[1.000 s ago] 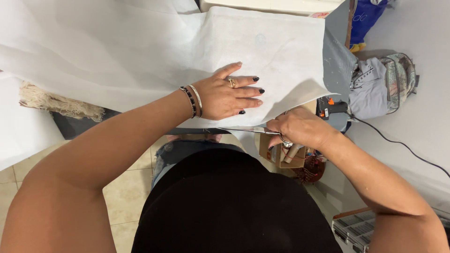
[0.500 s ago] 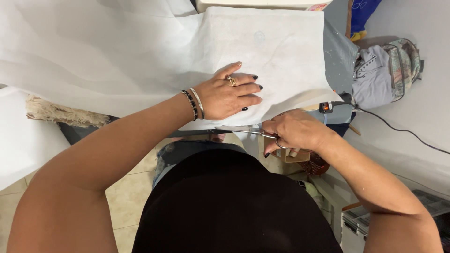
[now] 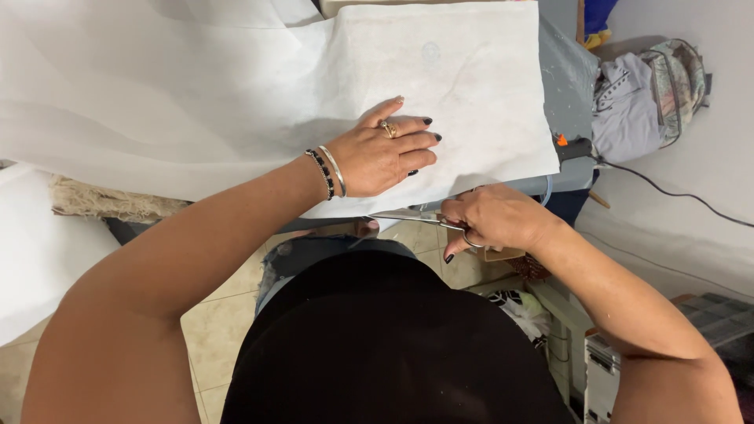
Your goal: Preparing and cutting white fabric on a work table next to a sewing machine
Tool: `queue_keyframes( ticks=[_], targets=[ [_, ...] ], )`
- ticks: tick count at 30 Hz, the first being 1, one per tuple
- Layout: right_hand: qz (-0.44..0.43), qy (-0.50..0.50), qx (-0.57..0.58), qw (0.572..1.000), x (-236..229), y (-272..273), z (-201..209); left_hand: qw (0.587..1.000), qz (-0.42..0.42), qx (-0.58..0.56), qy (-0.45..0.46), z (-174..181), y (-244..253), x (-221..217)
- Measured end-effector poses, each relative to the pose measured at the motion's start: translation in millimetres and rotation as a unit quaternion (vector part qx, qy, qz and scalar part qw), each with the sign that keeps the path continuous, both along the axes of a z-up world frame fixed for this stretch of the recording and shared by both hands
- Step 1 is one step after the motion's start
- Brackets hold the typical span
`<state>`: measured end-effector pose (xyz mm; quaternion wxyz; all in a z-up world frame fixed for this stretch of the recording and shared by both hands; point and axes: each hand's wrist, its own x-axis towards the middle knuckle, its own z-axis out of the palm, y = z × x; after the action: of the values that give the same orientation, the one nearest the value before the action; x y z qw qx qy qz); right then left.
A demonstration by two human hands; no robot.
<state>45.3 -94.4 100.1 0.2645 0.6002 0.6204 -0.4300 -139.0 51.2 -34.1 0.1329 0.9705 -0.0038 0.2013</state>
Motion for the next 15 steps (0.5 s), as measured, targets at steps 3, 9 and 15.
queue_keyframes(
  ticks=[3, 9, 15],
  targets=[
    [0.017, -0.003, -0.002, 1.0, -6.7, -2.0, 9.9, 1.0, 0.003, 0.014, 0.001, 0.3, -0.6, -0.5],
    [-0.015, -0.02, 0.002, 1.0, -8.9, -16.0, 35.4, 0.999, -0.005, 0.012, -0.032, 0.2, 3.2, 0.2],
    [-0.023, -0.002, 0.071, 0.997, -17.8, -36.2, 22.6, 0.997, -0.056, -0.045, -0.042, -3.4, 13.3, 5.3]
  ],
)
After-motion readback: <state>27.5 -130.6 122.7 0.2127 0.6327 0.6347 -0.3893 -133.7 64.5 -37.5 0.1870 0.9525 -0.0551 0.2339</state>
